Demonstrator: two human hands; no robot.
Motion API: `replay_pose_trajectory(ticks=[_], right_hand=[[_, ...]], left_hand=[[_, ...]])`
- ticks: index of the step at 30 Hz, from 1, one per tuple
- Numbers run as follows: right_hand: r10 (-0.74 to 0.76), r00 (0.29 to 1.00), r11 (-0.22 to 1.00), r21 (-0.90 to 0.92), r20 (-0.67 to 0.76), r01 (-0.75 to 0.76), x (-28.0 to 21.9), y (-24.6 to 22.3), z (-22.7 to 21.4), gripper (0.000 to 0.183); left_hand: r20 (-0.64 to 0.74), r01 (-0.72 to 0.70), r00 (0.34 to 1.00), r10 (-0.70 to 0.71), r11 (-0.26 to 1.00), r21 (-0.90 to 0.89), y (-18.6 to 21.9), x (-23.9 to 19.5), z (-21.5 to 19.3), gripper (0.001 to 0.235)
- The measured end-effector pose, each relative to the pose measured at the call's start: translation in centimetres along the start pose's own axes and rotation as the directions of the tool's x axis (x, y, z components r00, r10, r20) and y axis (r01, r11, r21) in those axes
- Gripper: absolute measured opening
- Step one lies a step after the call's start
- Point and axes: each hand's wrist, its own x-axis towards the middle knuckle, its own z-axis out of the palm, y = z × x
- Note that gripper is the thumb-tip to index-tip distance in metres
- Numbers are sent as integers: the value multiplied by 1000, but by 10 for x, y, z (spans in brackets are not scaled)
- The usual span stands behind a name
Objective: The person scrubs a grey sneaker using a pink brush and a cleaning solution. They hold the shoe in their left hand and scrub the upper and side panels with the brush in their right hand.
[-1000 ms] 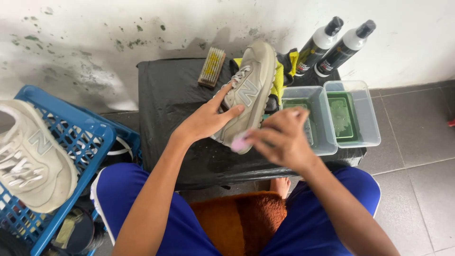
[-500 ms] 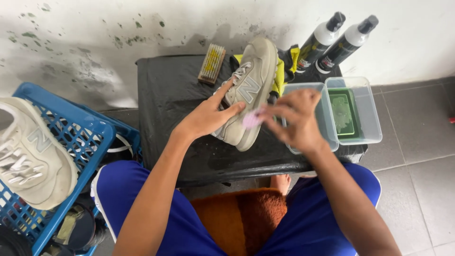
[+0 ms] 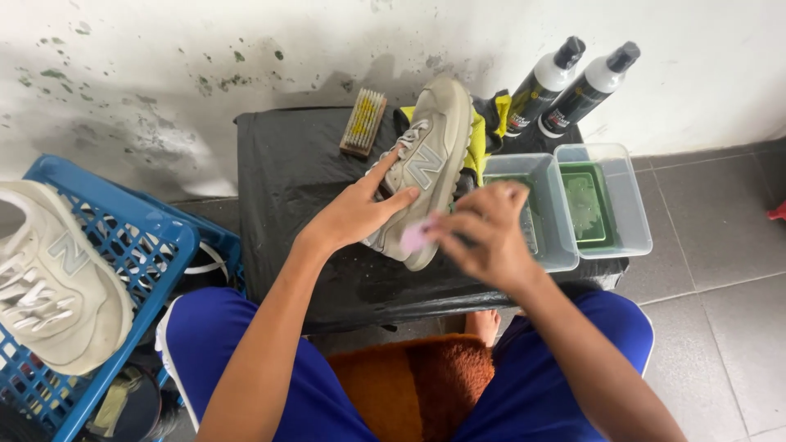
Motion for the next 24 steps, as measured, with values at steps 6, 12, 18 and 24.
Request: replay_pose_trajectory(ticks=[6,12,18,24], right_hand=[[188,982,976,-112,-11,-188,0,29,-8,27],[-70,997,997,-27,36,71,-1,8,3,27],[92,995,978,-184,-34,-96,-8,37,-4,22],[49,998,996,-80,32,-46,-4,23,-12,42]], left_hand=[[4,11,1000,-11,1000,-2,10,-7,0,96],[6,18,1000,-19,998,65,-6,4,-1,92],[10,-42,999,42,997,-62,7,-9,-4,99],[-39,-103,994,97,972,-213,14,-18,0,101]])
